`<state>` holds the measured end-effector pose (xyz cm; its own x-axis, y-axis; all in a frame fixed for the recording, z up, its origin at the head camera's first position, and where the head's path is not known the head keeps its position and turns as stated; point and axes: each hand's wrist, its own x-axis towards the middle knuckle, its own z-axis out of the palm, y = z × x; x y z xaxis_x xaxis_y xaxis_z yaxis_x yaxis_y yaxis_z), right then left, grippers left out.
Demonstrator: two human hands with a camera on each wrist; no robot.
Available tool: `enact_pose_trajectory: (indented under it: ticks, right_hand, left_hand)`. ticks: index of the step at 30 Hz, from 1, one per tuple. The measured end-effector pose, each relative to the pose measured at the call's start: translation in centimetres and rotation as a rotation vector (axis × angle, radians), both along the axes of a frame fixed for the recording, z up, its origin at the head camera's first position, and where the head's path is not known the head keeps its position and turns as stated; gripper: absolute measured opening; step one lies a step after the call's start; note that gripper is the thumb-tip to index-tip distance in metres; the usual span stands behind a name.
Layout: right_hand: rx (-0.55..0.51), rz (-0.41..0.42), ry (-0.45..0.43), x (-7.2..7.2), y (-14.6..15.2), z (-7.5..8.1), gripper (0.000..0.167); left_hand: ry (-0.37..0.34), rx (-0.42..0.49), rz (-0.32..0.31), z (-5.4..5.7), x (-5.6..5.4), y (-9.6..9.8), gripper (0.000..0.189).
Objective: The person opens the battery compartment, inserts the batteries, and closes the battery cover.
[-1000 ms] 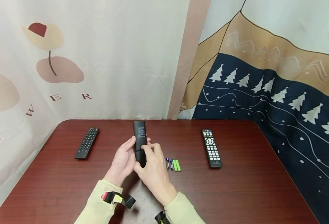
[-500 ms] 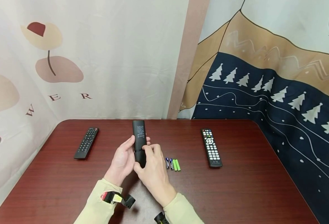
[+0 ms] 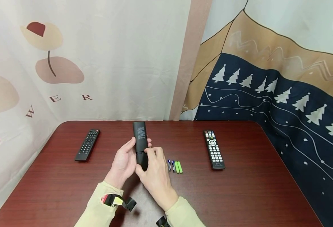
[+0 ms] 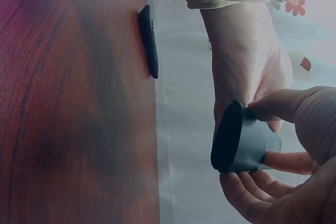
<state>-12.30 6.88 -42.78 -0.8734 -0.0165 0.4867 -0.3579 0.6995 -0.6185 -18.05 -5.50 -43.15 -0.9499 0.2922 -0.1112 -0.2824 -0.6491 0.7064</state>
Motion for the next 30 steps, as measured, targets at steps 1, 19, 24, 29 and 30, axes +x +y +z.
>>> enact_pose_trajectory:
  ticks: [1,19,24,29,30]
  right_hand:
    - [-0.002,0.0,0.002,0.02,0.01,-0.02,0.047]
    - [-0.03,-0.004,-0.022,0.17,0.15,-0.61,0.051]
    - [-0.022,0.005,-0.05,0.07,0.35,-0.81,0.051]
    - [-0.08,0.081,-0.1,-0.09,0.8,-0.84,0.053]
    - [-0.1,0.103,-0.118,-0.1,0.92,-0.82,0.054]
  left_hand:
    - [0.0,0.003,0.0,0.01,0.01,-0.01,0.047]
    - [0.0,-0.017,-0.028,0.18,0.04,-0.14,0.047]
    - [0.004,-0.022,-0.018,0.27,0.06,-0.17,0.047]
    - [0.004,-0.002,-0.013,0.24,0.05,-0.23,0.047]
    - [0.003,0.005,-0.011,0.25,0.05,-0.24,0.047]
